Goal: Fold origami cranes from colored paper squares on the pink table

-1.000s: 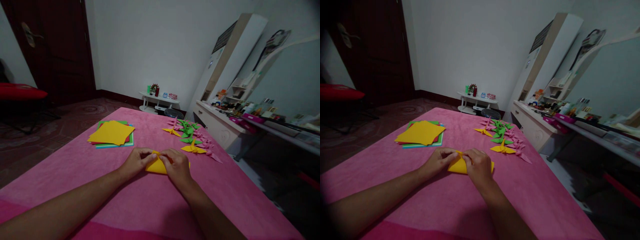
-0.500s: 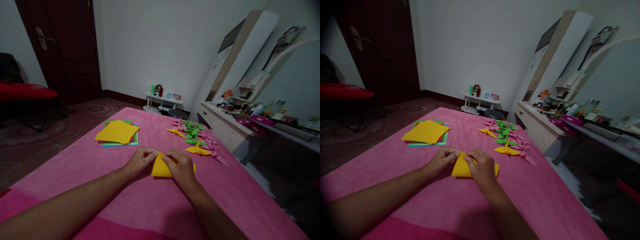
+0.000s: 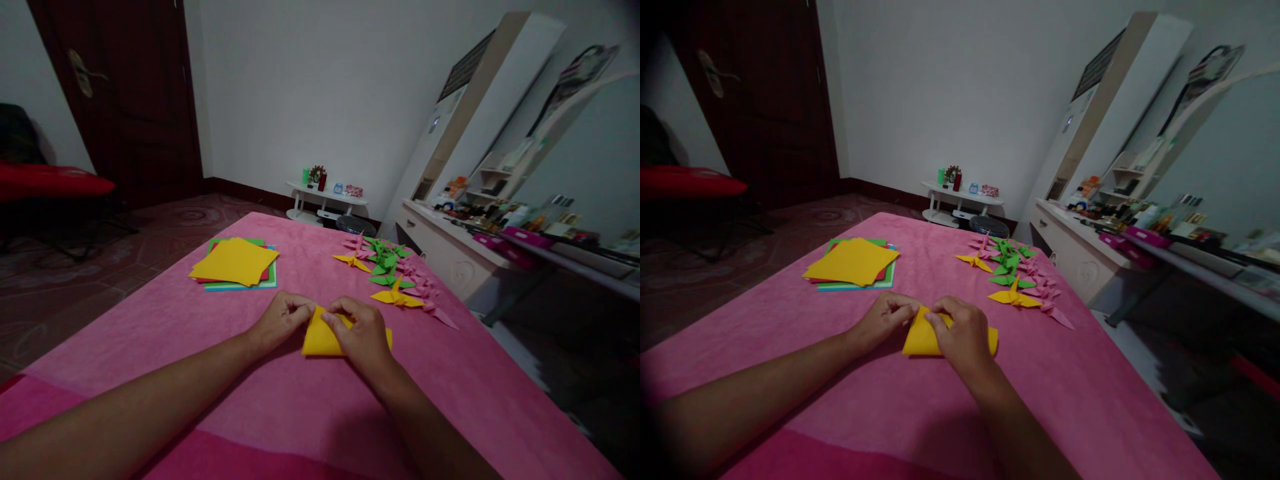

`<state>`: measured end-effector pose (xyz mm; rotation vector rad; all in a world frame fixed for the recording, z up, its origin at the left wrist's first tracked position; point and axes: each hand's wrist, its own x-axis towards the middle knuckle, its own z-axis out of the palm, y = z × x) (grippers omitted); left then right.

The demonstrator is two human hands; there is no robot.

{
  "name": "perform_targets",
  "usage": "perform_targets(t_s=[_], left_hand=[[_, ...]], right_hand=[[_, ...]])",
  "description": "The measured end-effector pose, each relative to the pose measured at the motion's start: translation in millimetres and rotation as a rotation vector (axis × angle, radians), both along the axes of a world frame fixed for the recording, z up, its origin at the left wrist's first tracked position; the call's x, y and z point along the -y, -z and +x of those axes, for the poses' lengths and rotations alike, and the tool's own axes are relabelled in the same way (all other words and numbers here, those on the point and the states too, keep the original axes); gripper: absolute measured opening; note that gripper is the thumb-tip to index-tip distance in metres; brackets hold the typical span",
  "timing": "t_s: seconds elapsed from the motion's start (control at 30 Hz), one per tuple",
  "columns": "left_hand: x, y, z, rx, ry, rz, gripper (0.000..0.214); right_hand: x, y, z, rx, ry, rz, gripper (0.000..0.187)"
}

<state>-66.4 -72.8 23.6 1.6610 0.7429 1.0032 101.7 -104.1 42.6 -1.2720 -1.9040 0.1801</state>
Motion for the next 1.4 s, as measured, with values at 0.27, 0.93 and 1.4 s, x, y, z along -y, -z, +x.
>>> perform_targets(t_s=[0.27, 0.93, 1.4], left_hand=[[0.0, -0.9, -0.7, -0.032, 0.006, 0.036, 0.027], [-0.5, -0.7, -1.0, 0.089, 0.099, -0.054, 0.026], [2.6, -0.3, -2.5, 0.010, 0.066, 0.038, 0.031]], right_hand=[[1.7, -2.3, -0.3, 0.054, 0.013, 0.012, 0.005], [3.4, -1.5, -1.7, -0.012, 0.006, 0.014, 0.008], [4.4, -3.6, -2.7, 0.058, 0.057, 0.014, 0.006]])
